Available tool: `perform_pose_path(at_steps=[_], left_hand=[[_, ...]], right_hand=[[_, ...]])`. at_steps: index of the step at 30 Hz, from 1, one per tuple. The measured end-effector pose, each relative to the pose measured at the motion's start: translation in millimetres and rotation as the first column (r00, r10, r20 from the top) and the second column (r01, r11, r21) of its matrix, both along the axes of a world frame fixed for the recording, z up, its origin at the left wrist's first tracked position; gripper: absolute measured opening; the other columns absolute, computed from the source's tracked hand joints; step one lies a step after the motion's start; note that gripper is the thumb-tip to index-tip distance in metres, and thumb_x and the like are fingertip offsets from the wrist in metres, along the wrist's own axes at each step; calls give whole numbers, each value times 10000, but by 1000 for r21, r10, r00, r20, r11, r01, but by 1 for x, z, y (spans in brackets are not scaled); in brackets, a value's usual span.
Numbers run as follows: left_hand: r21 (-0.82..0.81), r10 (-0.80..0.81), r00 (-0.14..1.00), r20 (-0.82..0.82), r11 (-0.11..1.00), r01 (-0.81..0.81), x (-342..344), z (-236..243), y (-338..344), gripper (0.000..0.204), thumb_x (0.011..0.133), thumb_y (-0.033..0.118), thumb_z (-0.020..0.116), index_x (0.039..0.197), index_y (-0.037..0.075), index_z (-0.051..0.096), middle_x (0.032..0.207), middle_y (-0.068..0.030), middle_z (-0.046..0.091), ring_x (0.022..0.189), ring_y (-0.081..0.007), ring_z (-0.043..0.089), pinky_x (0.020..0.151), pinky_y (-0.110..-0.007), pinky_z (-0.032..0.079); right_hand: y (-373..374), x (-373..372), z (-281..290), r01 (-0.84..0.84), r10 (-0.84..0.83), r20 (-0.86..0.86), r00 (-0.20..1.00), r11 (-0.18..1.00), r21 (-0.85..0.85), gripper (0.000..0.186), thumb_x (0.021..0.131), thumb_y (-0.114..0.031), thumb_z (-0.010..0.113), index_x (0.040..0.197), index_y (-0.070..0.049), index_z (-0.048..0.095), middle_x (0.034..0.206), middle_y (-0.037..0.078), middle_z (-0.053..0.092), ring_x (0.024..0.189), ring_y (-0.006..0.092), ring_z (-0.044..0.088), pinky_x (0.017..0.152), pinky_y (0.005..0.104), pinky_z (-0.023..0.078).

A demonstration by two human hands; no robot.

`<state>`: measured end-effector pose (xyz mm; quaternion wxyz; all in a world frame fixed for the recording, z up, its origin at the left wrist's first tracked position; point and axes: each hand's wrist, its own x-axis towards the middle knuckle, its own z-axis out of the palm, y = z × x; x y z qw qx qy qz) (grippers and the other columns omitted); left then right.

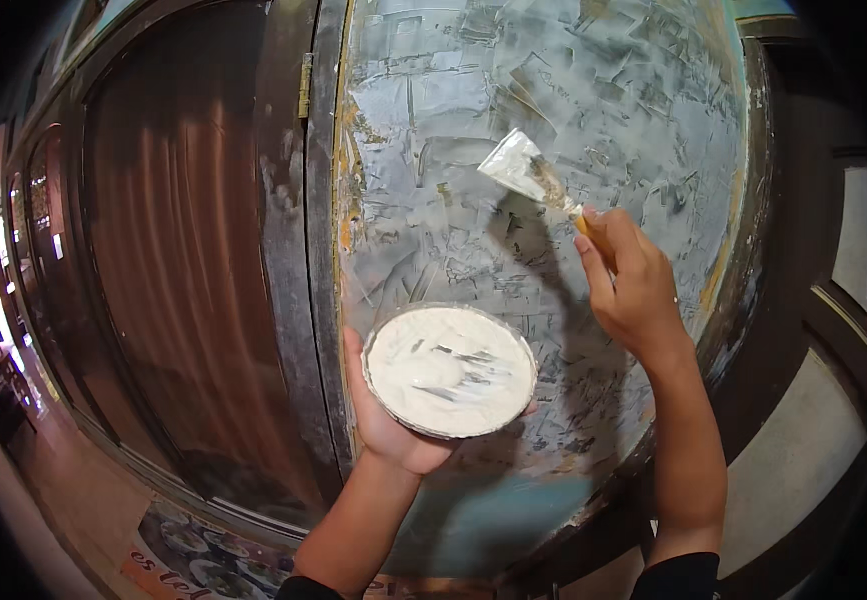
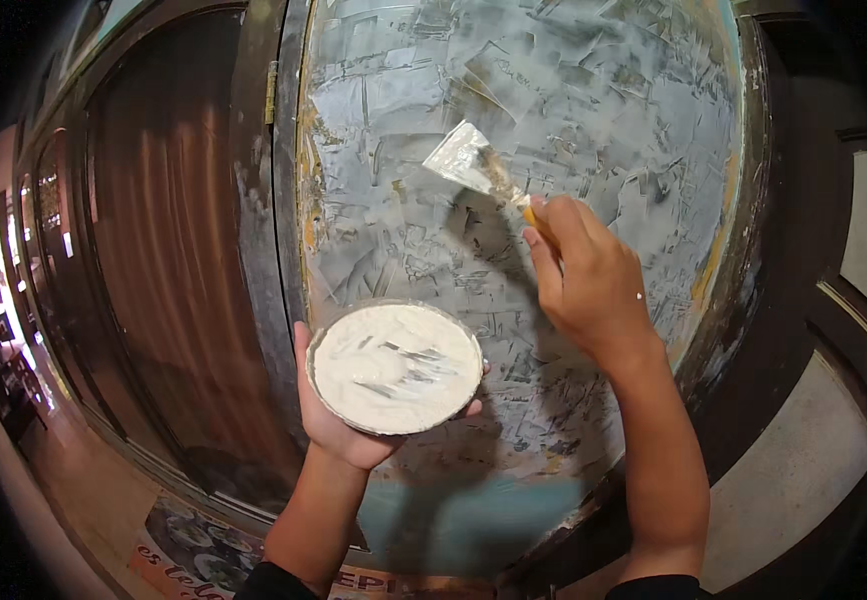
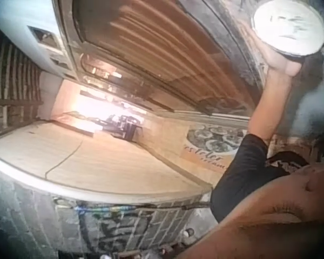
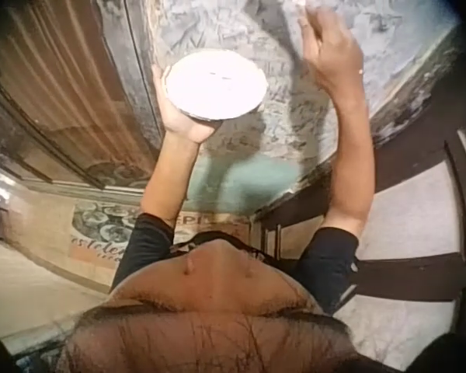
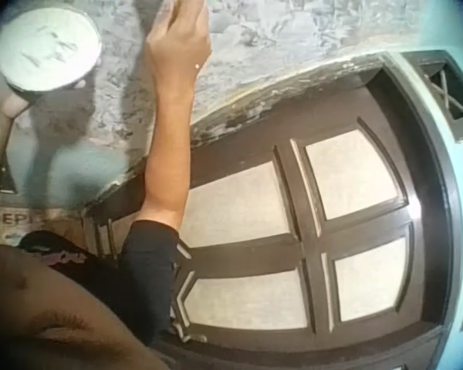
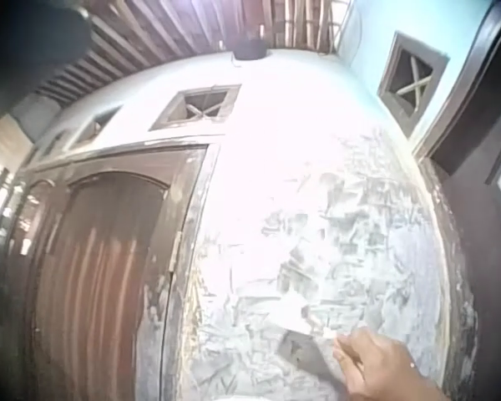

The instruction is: Apply plaster to a wall using a putty knife and a bowl of compound.

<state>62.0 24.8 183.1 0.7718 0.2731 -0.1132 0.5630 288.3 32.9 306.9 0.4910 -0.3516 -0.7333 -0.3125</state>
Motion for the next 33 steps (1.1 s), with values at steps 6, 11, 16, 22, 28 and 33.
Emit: perform_pose_path(at_steps=[6,11,16,22,28,33], left_hand=[[-25,-14,1000,-21,1000,14,10,-6,-2,1005,930,858,290,1473,38,500,1463,-214,557,1296,-468,556,1087,-658,437],[9,-48,999,-24,999,48,17,-5,-1,1004,930,856,294,1472,37,500,1463,-226,552,1301,-471,550,1086,-657,439],[-4,-21,999,-32,1000,21,19,-10,2,998,935,848,300,1475,33,497,1464,-219,555,1302,-463,553,1098,-645,431],[-67,-51,998,-39,997,48,31,-5,-7,984,942,835,311,1481,33,496,1472,-209,556,1314,-453,548,1118,-627,418],[-45,-39,997,-62,998,36,29,-2,-15,1011,934,841,307,1534,37,435,1540,-244,469,1364,-515,473,1109,-712,365],[-95,-8,1000,-16,995,6,34,-6,-9,999,940,827,323,1539,36,440,1549,-263,462,1386,-526,451,1110,-726,360]], right_hand=[[7,10,13,63,-63,-14,998,998,15,172,976,-145,651,1126,-68,616,962,134,685,793,384,672,668,461,529],[18,13,33,142,-164,103,981,971,191,186,999,-189,634,1157,-97,601,918,106,667,760,361,669,644,455,530],[22,24,39,223,-250,142,958,958,182,176,999,-197,628,1157,-128,595,905,92,649,762,360,667,641,467,537],[23,24,48,226,-276,175,945,939,258,161,998,-198,621,1143,-141,581,901,84,630,777,349,666,626,471,537],[27,30,52,265,-344,234,909,912,312,165,985,-180,628,1142,-147,591,871,83,610,770,318,670,614,449,555],[24,26,51,240,-329,237,914,910,338,192,976,-186,638,1159,-143,597,877,93,612,768,333,671,621,463,558]])
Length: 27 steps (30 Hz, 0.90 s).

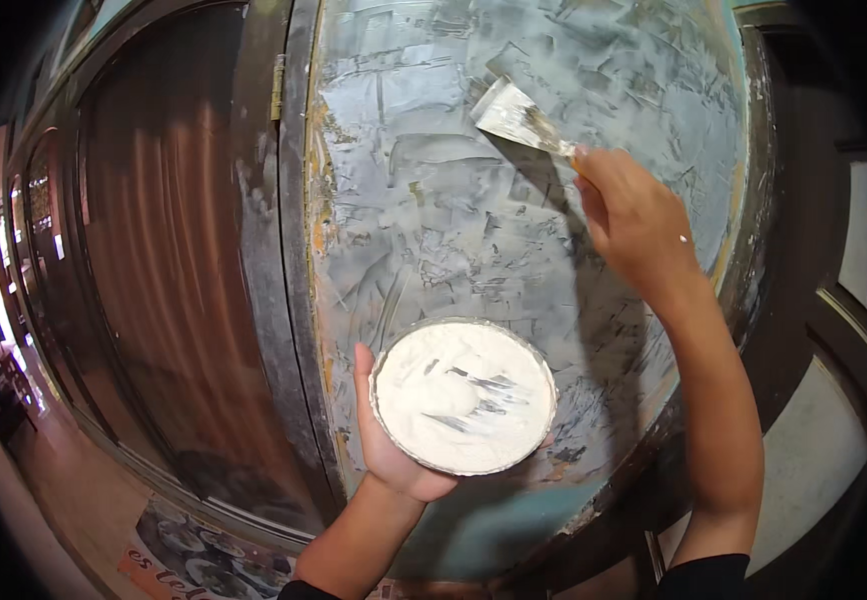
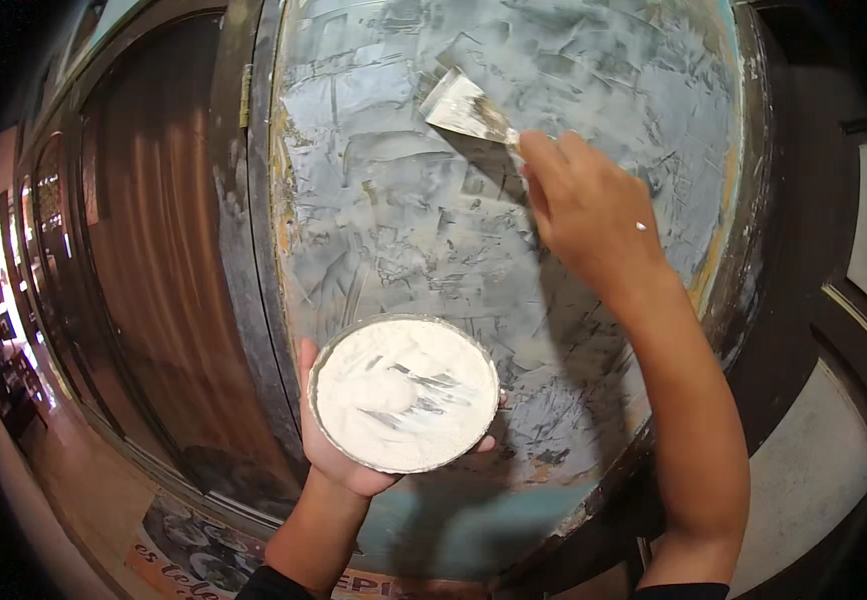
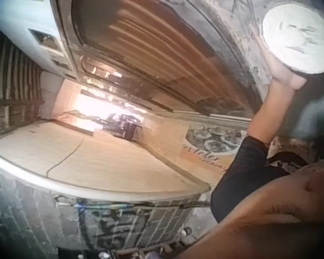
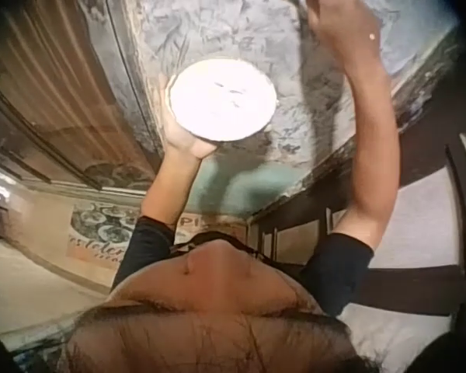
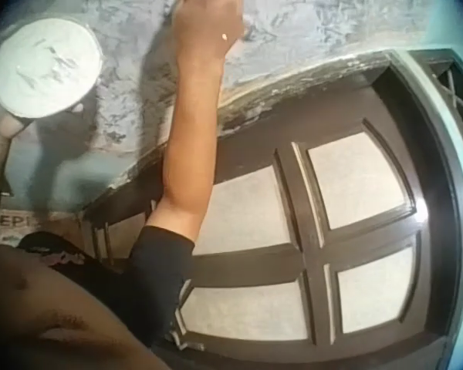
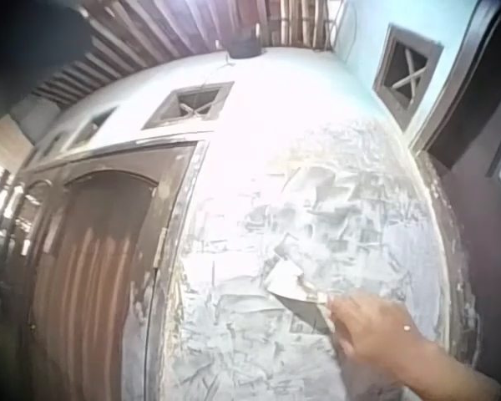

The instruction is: Apply plaster to a wall using a putty knife and a bowl of compound.

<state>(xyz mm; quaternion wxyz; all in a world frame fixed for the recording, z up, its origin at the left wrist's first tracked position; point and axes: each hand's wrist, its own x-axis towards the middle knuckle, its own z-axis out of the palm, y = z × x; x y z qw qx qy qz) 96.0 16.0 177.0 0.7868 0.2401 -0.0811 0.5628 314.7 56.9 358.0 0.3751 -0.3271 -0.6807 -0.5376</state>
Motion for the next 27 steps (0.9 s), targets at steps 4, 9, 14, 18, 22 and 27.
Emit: perform_pose_path(at_steps=[4,9,14,18,22,27], left_hand=[[42,-15,999,-52,999,17,3,-2,2,1027,924,852,303,1576,63,381,1602,-273,371,1394,-595,389,1060,-835,304],[81,-78,997,-14,994,79,-1,-1,0,998,926,853,304,1508,60,476,1514,-211,516,1344,-492,509,1084,-733,392],[107,-148,988,37,984,144,2,-5,6,999,926,855,293,1506,63,481,1508,-213,523,1335,-494,517,1079,-745,387],[53,-52,999,-16,997,53,-6,-7,7,1006,925,855,296,1498,51,489,1503,-225,523,1337,-488,519,1117,-682,392],[40,-93,995,-20,995,94,1,-4,7,996,929,850,298,1489,51,497,1491,-222,535,1328,-486,527,1111,-682,399],[78,-144,989,24,987,142,15,-9,9,961,951,823,296,1467,42,516,1462,-210,564,1310,-453,555,1111,-640,423]], right_hand=[[-1,1,-1,57,-58,0,998,997,-55,192,984,-197,625,1164,-140,594,876,90,609,770,332,668,615,473,552],[-8,9,-3,20,-21,-17,1000,999,-44,156,980,-190,623,1123,-148,579,867,85,602,756,331,661,605,477,538],[-4,1,8,19,-18,13,1000,999,-27,147,976,-185,626,1106,-145,572,864,90,609,767,341,664,611,473,533],[-13,17,8,67,-64,34,997,992,-109,158,971,-177,628,1115,-145,571,861,98,621,777,343,665,619,476,530],[-28,23,17,-6,12,98,995,998,-55,175,968,-136,628,1135,-130,574,878,91,640,812,342,672,659,466,540],[-10,0,31,0,3,82,997,1000,-28,149,994,-163,614,1110,-130,527,887,88,627,818,337,667,657,478,537]])
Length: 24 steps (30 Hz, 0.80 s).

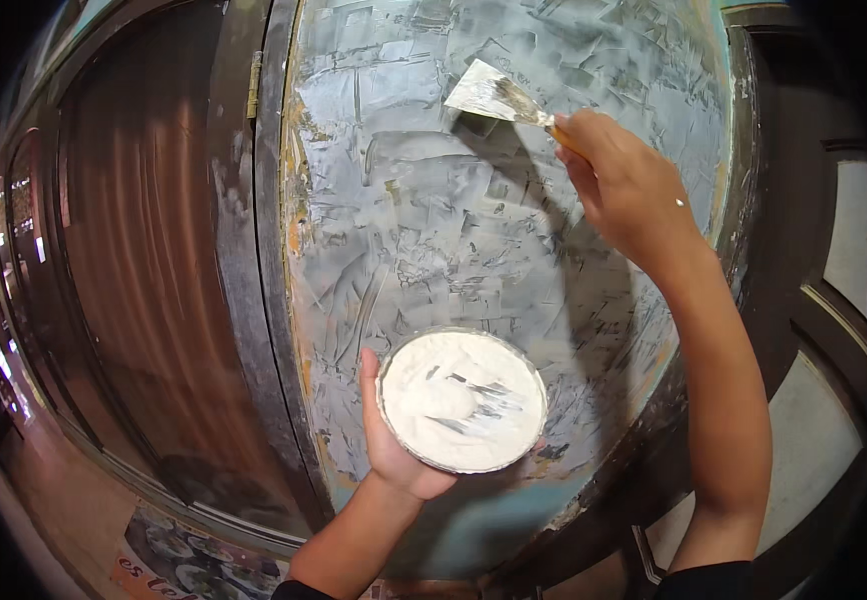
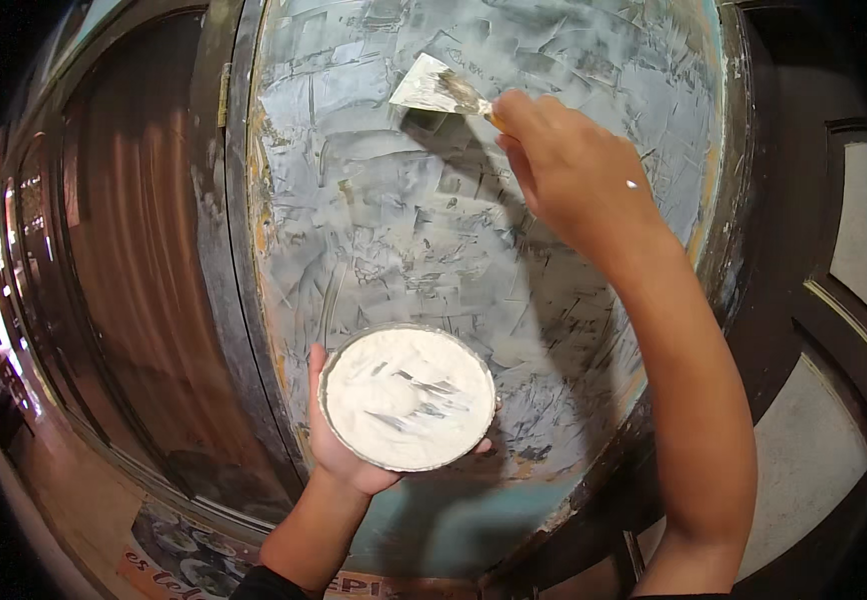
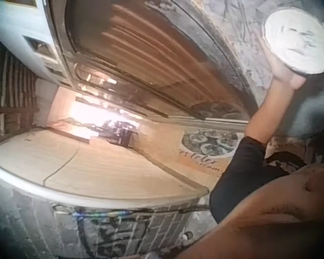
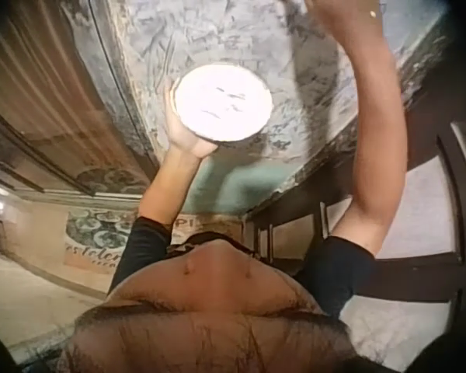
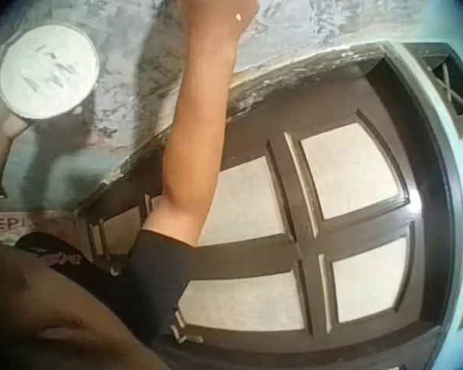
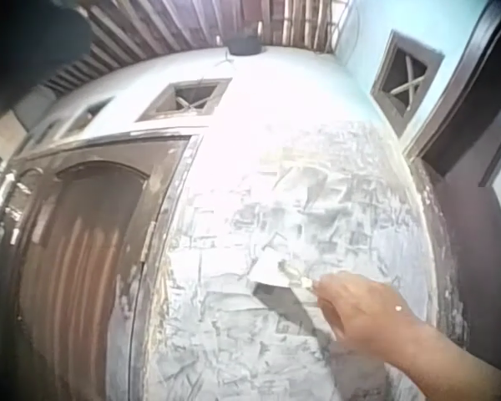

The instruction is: Apply plaster to a wall using a putty knife and a bowl of compound.

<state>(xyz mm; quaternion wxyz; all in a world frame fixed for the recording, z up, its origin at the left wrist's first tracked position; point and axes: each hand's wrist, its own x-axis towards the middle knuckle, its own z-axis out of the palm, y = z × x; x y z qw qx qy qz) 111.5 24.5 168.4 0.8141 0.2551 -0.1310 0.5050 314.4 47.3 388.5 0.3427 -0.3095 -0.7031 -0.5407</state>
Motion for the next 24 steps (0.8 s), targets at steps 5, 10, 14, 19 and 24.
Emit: perform_pose_path(at_steps=[5,10,14,19,24], left_hand=[[1,-6,1000,-13,1000,6,1,-1,6,962,955,822,293,1467,38,514,1453,-203,575,1308,-435,563,1118,-606,429],[-26,28,999,-29,999,-29,-1,1,3,972,948,830,298,1472,39,509,1458,-201,571,1316,-432,558,1129,-599,420],[44,-26,1000,-9,999,26,2,-1,4,962,952,824,304,1470,41,513,1454,-195,577,1306,-416,571,1126,-581,431],[-65,50,996,-69,996,-55,4,-1,4,965,951,827,303,1462,39,522,1440,-204,586,1307,-434,565,1119,-601,431],[-18,22,999,-39,1000,-22,-7,-1,5,981,948,829,303,1489,31,487,1483,-212,548,1324,-449,548,1127,-620,416]], right_hand=[[12,21,1,78,-79,42,996,996,33,153,1003,-182,603,1132,-142,530,923,89,615,851,329,661,643,478,538],[3,56,5,82,-83,46,996,996,35,256,962,-121,653,1209,-147,592,982,62,627,915,321,643,718,450,551],[13,40,7,-61,52,87,995,992,106,292,930,-71,689,1203,-138,609,1003,59,646,906,309,632,744,435,548],[15,22,12,37,-42,101,994,998,54,194,968,-136,653,1155,-135,598,990,57,642,937,299,630,748,437,550],[-9,57,18,191,-187,51,981,978,-81,193,961,-95,640,1144,-140,596,1021,61,650,963,321,608,850,443,520]])
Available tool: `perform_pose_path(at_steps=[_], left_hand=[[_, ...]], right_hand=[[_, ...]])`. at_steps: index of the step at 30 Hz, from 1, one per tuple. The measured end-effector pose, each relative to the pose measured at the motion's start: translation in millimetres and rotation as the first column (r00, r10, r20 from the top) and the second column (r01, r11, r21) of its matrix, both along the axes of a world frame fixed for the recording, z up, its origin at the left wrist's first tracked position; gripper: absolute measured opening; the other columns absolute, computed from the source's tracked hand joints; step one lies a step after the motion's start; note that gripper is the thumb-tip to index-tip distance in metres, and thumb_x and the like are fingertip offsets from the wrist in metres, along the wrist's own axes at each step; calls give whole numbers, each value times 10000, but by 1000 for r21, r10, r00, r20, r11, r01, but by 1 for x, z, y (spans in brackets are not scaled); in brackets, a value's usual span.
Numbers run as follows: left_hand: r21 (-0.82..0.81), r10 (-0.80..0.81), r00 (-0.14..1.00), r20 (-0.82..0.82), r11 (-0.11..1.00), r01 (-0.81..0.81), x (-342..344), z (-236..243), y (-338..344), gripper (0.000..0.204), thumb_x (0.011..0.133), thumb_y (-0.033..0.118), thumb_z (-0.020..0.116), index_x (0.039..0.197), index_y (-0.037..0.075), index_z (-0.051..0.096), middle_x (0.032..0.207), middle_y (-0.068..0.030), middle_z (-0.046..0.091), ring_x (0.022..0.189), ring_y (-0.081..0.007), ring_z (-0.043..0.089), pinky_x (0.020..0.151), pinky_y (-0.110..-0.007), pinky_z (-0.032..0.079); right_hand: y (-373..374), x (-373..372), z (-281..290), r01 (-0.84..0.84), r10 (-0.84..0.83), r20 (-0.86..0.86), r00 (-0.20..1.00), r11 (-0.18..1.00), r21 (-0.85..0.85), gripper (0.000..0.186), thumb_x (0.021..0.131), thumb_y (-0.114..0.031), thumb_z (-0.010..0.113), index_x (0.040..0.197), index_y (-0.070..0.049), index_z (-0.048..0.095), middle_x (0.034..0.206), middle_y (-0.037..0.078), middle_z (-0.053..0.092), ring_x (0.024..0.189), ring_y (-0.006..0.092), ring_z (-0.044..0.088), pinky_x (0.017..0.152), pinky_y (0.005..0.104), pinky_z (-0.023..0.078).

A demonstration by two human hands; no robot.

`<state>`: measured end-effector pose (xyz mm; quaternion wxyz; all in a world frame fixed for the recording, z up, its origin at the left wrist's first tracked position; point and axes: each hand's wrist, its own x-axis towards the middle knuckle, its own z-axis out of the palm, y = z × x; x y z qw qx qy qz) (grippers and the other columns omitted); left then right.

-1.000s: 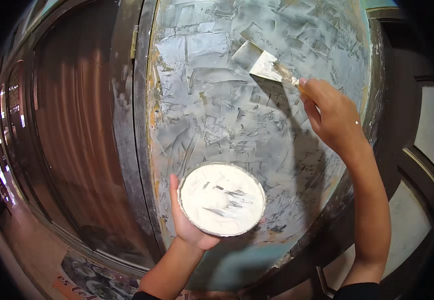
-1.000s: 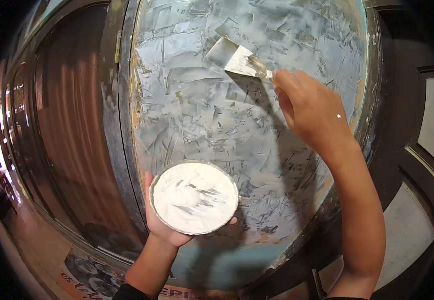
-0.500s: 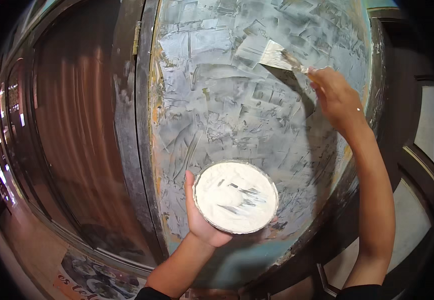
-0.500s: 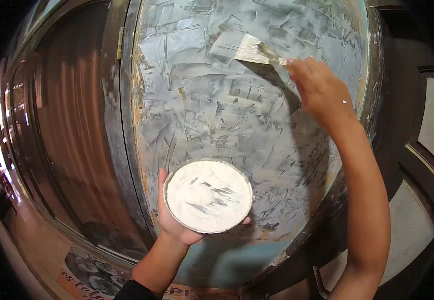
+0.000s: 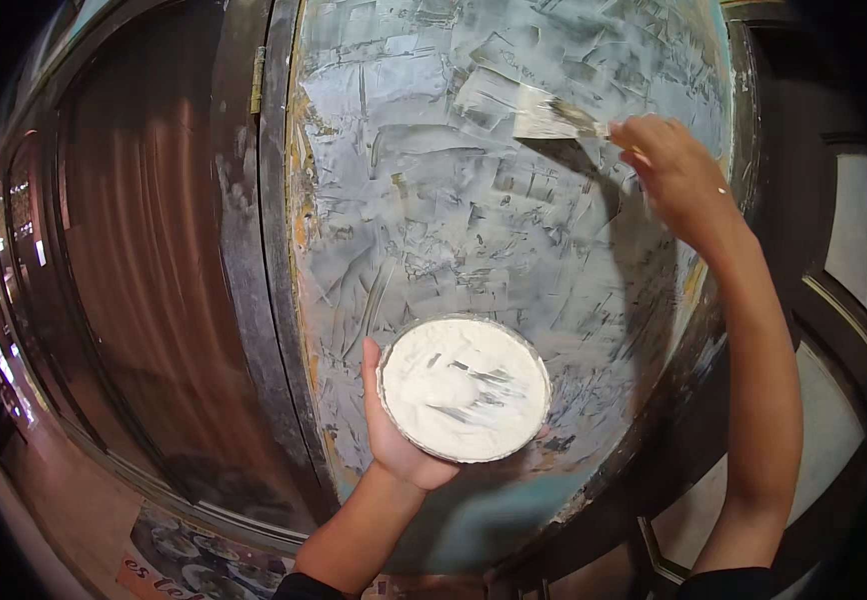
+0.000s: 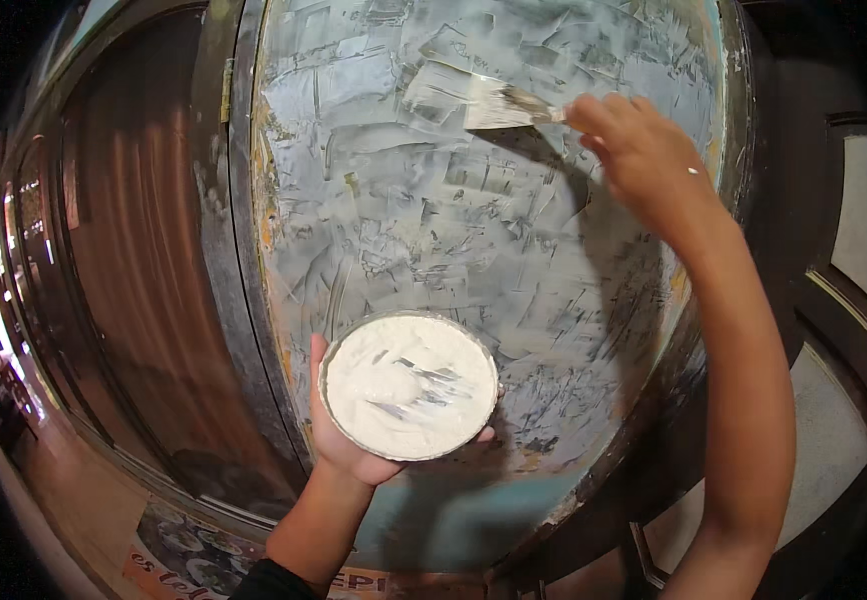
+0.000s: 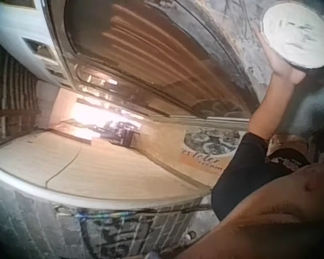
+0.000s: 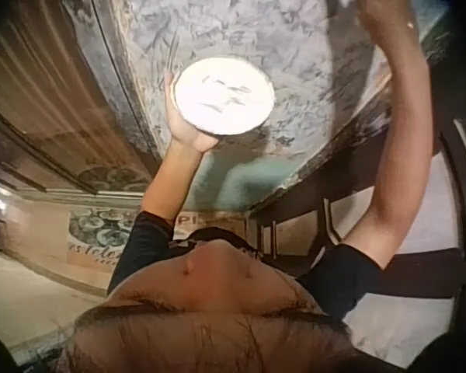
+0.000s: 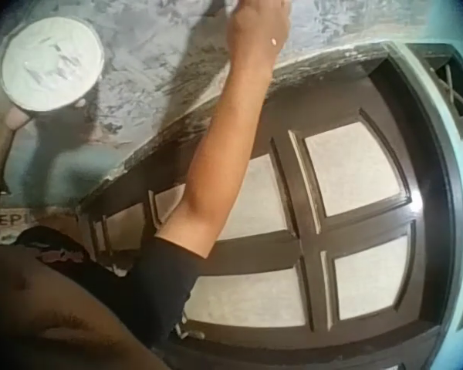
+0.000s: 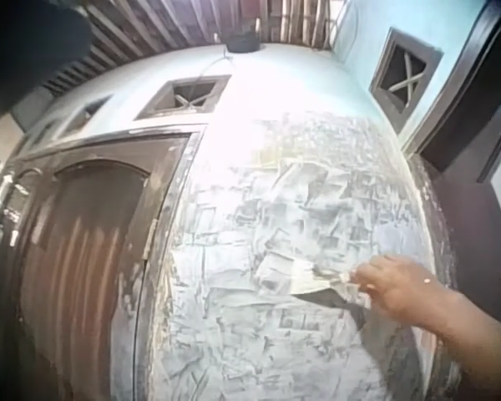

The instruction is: Apply plaster to a wall using a putty knife and a bowl of compound.

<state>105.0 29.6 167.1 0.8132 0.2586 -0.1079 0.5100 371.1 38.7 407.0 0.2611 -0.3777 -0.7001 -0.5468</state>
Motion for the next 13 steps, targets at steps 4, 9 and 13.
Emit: perform_pose_path(at_steps=[4,9,13], left_hand=[[31,-66,997,27,997,65,-2,2,-11,983,942,836,305,1493,43,489,1488,-211,543,1328,-465,539,1117,-653,411],[23,-70,997,17,997,69,2,-1,-13,984,940,838,301,1494,47,490,1489,-209,543,1331,-471,532,1106,-682,403],[-17,20,999,-45,1000,-20,4,-1,-10,977,940,837,300,1505,62,482,1499,-204,535,1333,-475,527,1105,-721,375]], right_hand=[[-7,3,8,-145,145,-37,989,989,9,262,930,1,653,1156,-119,597,1065,75,668,984,329,592,859,436,507],[15,-44,6,-253,254,-41,966,967,24,183,977,-67,626,1145,-128,590,1039,71,666,994,326,602,861,444,513],[24,-47,7,-126,129,-62,990,991,51,157,1010,-145,597,1165,-161,577,1065,50,666,1032,312,614,867,449,535]])
